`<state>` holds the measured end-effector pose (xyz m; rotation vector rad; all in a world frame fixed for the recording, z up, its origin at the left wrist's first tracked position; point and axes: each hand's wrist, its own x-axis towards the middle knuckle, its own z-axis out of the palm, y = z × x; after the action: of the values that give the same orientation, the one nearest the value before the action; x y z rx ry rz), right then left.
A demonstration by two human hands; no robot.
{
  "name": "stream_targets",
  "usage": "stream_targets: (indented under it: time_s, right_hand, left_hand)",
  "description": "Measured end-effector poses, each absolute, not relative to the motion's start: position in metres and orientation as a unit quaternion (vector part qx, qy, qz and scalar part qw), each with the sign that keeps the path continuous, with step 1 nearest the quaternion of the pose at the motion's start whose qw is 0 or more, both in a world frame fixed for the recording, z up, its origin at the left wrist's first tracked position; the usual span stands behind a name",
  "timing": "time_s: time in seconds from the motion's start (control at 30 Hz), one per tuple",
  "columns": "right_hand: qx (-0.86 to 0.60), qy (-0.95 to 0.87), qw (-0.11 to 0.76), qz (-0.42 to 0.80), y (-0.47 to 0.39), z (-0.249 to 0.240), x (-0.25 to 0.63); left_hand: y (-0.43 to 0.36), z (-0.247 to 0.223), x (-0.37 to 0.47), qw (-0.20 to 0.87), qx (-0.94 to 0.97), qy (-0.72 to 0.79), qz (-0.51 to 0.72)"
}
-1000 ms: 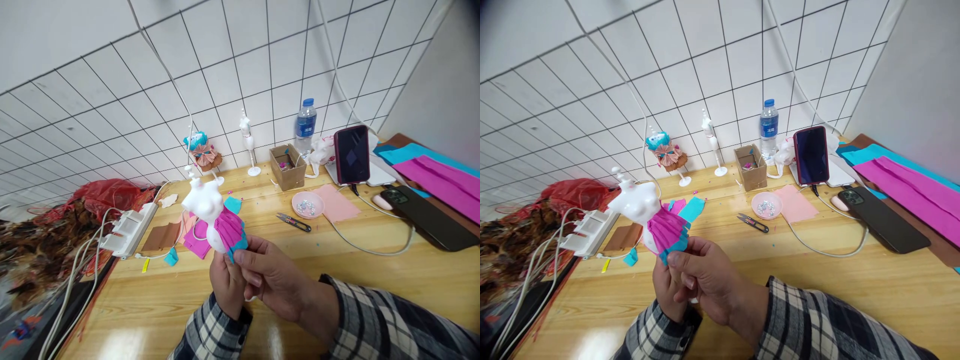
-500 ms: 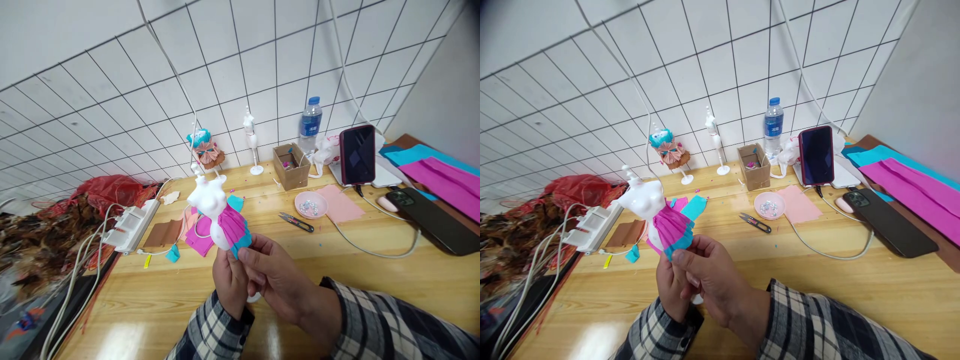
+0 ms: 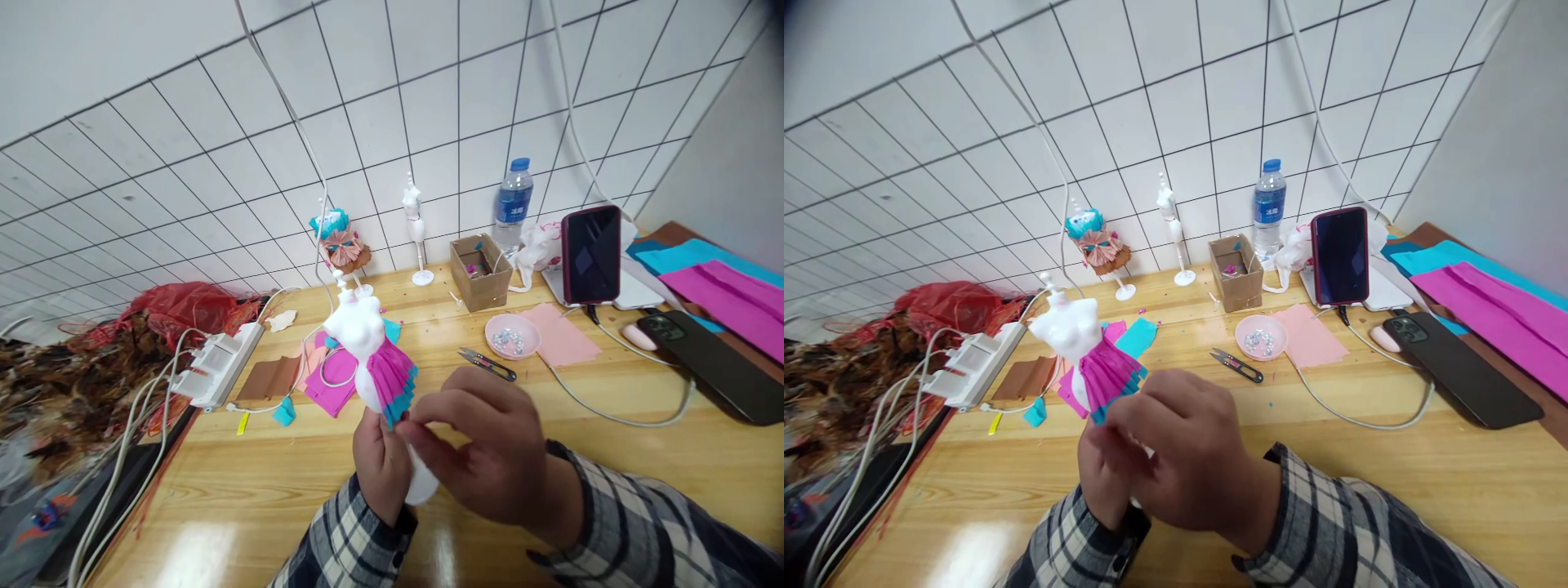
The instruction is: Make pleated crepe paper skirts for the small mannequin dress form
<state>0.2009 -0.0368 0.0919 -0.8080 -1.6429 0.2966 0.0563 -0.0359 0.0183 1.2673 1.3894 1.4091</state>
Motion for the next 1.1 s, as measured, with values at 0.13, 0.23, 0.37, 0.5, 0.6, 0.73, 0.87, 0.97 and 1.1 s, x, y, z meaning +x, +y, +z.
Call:
stream_targets:
  time_s: [0.13,0.23,0.37,0.5,0.6,0.73,0.87,0.97,1.1]
  right_hand:
    - [-0.381,-0.692,0.611,0.037,-0.029,0.1,0.214]
    - [-0.397,-0.696,0.597,0.029,-0.024,0.099,0.216]
    - [-0.403,-0.701,0.588,0.017,-0.022,0.093,0.214]
    - [-0.408,-0.693,0.594,0.019,-0.022,0.092,0.214]
    - [-0.41,-0.68,0.606,0.046,-0.021,0.093,0.213]
    - [-0.424,-0.657,0.607,0.139,-0.019,0.094,0.211]
    - [-0.387,-0.64,0.63,0.21,-0.021,0.102,0.215]
    - [-0.375,-0.605,0.668,0.219,-0.024,0.11,0.224]
    - [-0.403,-0.52,0.702,0.273,-0.016,0.112,0.234]
  left_hand:
    - [-0.037,0.019,0.054,0.312,0.582,0.546,0.516]
    - [-0.039,0.016,0.055,0.29,0.614,0.547,0.489]
    - [-0.042,0.014,0.057,0.321,0.611,0.54,0.482]
    - [-0.043,0.015,0.058,0.31,0.627,0.534,0.475]
    - [-0.043,0.016,0.058,0.27,0.675,0.517,0.452]
    - [-0.044,0.016,0.062,0.286,0.675,0.508,0.453]
    - [-0.045,0.017,0.063,0.486,0.585,0.462,0.457]
    - [-0.043,0.02,0.053,0.667,0.517,0.343,0.411]
    - [-0.037,0.027,0.039,0.821,0.403,0.196,0.355]
